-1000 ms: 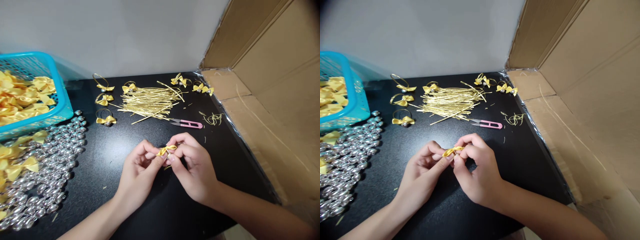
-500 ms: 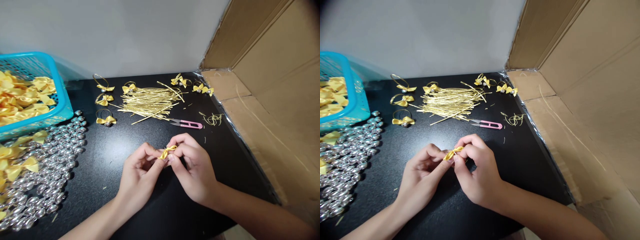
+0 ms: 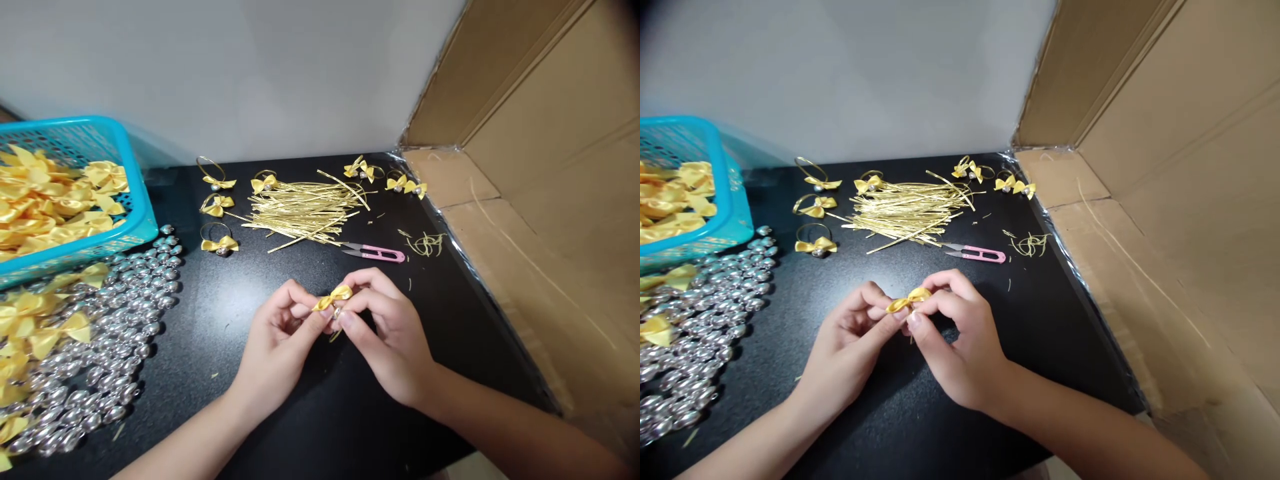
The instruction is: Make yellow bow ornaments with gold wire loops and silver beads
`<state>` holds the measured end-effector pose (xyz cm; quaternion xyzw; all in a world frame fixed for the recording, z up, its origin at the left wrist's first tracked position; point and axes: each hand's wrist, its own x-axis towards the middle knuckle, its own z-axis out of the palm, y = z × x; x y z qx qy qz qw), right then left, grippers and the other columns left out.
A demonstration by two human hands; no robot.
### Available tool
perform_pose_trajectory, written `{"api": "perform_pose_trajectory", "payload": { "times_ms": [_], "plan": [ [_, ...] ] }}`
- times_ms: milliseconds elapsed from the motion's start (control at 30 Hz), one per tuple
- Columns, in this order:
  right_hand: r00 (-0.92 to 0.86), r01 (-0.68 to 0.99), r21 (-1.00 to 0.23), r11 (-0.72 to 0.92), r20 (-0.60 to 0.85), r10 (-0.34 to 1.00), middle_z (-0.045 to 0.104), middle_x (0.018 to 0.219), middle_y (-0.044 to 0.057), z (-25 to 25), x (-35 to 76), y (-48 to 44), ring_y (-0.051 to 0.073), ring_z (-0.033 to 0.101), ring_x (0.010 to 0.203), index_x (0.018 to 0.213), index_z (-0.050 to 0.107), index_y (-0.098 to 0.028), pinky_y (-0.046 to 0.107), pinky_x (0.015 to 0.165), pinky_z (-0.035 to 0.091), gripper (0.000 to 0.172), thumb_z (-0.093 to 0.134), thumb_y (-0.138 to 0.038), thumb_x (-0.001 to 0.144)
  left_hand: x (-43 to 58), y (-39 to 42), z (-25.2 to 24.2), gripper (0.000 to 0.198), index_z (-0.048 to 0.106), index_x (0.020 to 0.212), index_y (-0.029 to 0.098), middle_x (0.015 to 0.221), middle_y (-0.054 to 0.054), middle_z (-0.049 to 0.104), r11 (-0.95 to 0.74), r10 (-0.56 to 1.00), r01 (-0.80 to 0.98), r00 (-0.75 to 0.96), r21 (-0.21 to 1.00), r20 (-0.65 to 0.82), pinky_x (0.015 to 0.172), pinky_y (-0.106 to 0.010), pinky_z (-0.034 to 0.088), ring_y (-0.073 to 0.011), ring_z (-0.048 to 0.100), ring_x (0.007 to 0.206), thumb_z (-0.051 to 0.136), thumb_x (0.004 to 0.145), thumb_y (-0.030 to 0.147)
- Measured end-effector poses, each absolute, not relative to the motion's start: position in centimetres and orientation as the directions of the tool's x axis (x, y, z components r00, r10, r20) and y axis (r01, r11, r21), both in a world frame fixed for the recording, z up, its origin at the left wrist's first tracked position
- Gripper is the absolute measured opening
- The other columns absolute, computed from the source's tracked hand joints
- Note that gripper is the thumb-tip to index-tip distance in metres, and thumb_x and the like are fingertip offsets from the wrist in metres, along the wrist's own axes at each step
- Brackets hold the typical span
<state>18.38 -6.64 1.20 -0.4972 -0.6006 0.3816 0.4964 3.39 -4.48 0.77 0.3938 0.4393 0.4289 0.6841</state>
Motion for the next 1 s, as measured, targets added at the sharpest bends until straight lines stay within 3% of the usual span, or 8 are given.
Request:
{"api": "perform_pose_trajectory", "payload": {
  "times_ms": [167, 400, 533, 700, 800, 1000],
  "plan": [
    [-0.015, 0.180, -0.974, 0.134, 0.134, 0.991, 0.058, 0.088, 0.003, 1.2, 18.7, -6.3, 0.013, 0.063, 0.080, 0.068, 0.068, -0.019, 0.029, 0.075, 0.053, 0.008, 0.072, -0.019, 0.076, 3.5, -4.4, 1.2, 0.026, 0.058, 0.064, 0.017, 0.060, 0.001, 0.068, 0.298, 0.938, -0.205, 0.243, 0.932, -0.247, 0.058, -0.017, 0.047, -0.0096, 0.060, 0.058, 0.081, 0.070, 0.027],
    [0.060, -0.118, -0.993, -0.018, -0.026, 0.998, 0.062, 0.077, -0.003, 0.8, 18.6, -6.0, 0.011, 0.064, 0.073, 0.072, 0.052, -0.020, 0.026, 0.070, 0.056, 0.028, 0.079, -0.016, 0.066, 3.5, -4.8, 1.2, 0.022, 0.061, 0.066, 0.017, 0.062, 0.001, 0.070, 0.314, 0.930, -0.235, 0.273, 0.920, -0.247, 0.062, -0.017, 0.051, -0.0097, 0.064, 0.060, 0.080, 0.072, 0.026],
    [0.070, -0.177, -0.980, -0.095, -0.109, 0.992, 0.063, 0.073, -0.004, 0.6, 18.6, -5.7, 0.010, 0.064, 0.070, 0.081, 0.057, -0.020, 0.023, 0.068, 0.057, 0.036, 0.084, -0.015, 0.058, 3.5, -4.8, 1.2, 0.021, 0.062, 0.067, 0.017, 0.064, 0.000, 0.070, 0.288, 0.936, -0.212, 0.266, 0.934, -0.229, 0.062, -0.018, 0.052, -0.0108, 0.065, 0.062, 0.080, 0.073, 0.025],
    [-0.030, -0.264, -0.937, -0.227, -0.227, 0.973, 0.068, 0.071, -0.001, 0.1, 19.1, -5.2, 0.011, 0.065, 0.066, 0.078, 0.066, -0.018, 0.024, 0.064, 0.057, 0.022, 0.082, -0.024, 0.064, 3.4, -4.7, 0.9, 0.021, 0.060, 0.066, 0.016, 0.065, -0.001, 0.071, 0.261, 0.929, -0.181, 0.314, 0.948, -0.195, 0.062, -0.018, 0.051, -0.0106, 0.066, 0.063, 0.077, 0.076, 0.023],
    [-0.062, -0.289, -0.919, -0.267, -0.261, 0.963, 0.069, 0.070, 0.000, 0.0, 19.4, -4.7, 0.011, 0.064, 0.064, 0.073, 0.066, -0.017, 0.025, 0.063, 0.055, 0.024, 0.084, -0.028, 0.061, 3.4, -4.5, 0.7, 0.024, 0.058, 0.066, 0.016, 0.063, -0.001, 0.070, 0.301, 0.919, -0.181, 0.318, 0.936, -0.233, 0.061, -0.019, 0.050, -0.0109, 0.065, 0.061, 0.078, 0.074, 0.026],
    [0.050, -0.292, -0.933, -0.211, -0.235, 0.971, 0.063, 0.071, -0.002, -0.1, 20.1, -4.2, 0.010, 0.058, 0.068, 0.078, 0.067, -0.019, 0.025, 0.069, 0.049, 0.027, 0.081, -0.039, 0.066, 3.3, -4.0, 0.2, 0.028, 0.054, 0.070, 0.017, 0.073, -0.002, 0.075, 0.358, 0.911, -0.270, 0.310, 0.894, -0.271, 0.062, -0.021, 0.051, -0.0107, 0.066, 0.061, 0.079, 0.074, 0.029]
  ]
}}
